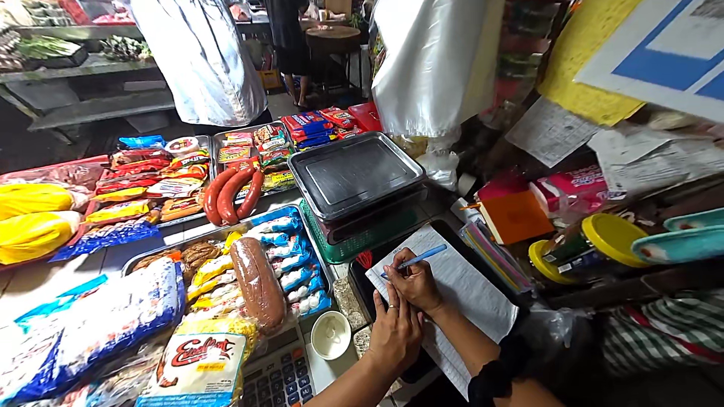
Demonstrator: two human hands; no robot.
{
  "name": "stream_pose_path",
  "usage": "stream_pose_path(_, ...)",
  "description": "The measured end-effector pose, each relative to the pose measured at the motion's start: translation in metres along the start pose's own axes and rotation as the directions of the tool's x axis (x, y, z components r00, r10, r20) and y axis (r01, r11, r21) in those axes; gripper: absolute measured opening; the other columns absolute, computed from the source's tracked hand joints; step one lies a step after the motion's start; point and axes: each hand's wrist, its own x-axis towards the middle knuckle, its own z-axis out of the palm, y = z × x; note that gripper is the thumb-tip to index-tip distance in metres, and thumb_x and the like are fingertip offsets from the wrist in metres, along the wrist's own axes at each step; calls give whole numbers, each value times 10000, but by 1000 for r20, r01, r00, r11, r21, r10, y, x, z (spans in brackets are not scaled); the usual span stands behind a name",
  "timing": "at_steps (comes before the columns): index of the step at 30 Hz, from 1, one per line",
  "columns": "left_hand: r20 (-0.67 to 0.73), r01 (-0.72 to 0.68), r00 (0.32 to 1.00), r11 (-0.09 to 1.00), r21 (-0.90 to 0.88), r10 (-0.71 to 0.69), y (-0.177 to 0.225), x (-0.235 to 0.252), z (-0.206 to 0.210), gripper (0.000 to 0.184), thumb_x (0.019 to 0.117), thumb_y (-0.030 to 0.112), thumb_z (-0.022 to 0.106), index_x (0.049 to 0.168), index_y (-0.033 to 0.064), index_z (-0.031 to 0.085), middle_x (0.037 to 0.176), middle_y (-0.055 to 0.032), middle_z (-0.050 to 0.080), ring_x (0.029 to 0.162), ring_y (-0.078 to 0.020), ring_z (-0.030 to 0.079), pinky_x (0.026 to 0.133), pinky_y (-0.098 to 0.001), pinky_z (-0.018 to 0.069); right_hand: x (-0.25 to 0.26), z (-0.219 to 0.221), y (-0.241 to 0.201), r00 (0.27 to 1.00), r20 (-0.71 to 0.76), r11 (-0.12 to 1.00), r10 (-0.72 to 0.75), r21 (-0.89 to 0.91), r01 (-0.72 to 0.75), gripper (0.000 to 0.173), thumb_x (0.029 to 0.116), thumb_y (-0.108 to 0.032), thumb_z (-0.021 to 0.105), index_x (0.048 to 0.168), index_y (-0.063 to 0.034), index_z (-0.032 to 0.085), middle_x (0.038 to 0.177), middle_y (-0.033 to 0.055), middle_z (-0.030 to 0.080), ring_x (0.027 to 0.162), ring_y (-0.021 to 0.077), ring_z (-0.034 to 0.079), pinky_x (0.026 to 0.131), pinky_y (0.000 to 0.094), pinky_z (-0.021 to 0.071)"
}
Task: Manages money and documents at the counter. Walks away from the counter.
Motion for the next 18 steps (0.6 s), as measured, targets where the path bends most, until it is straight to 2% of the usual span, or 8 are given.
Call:
stream_pose_path(5, 41, 16, 999, 1000, -25, -15, 1, 0, -4, 490, 1062, 292, 381, 1129, -22, 751, 1212, -220, 723, 1177, -415, 678, 916, -649, 530, -1, -1, -1, 1000, -19, 1000, 21, 22, -21, 109, 875, -59, 682, 868, -37, 576, 705, -39, 558, 570, -22, 488, 530, 140, 424)
stream_pose_path(18, 38, 6, 999, 1000, 10, -7, 1, 0, -3, 495, 1060, 296, 376, 1113, -12, 760, 1209, -207, 728, 1173, -396, 685, 914, -635, 536, 0, 0, 0, 999, -34, 1000, 7, -3, -8, 111, 881, -62, 691, 864, -31, 586, 707, -33, 567, 581, -31, 495, 538, 128, 425)
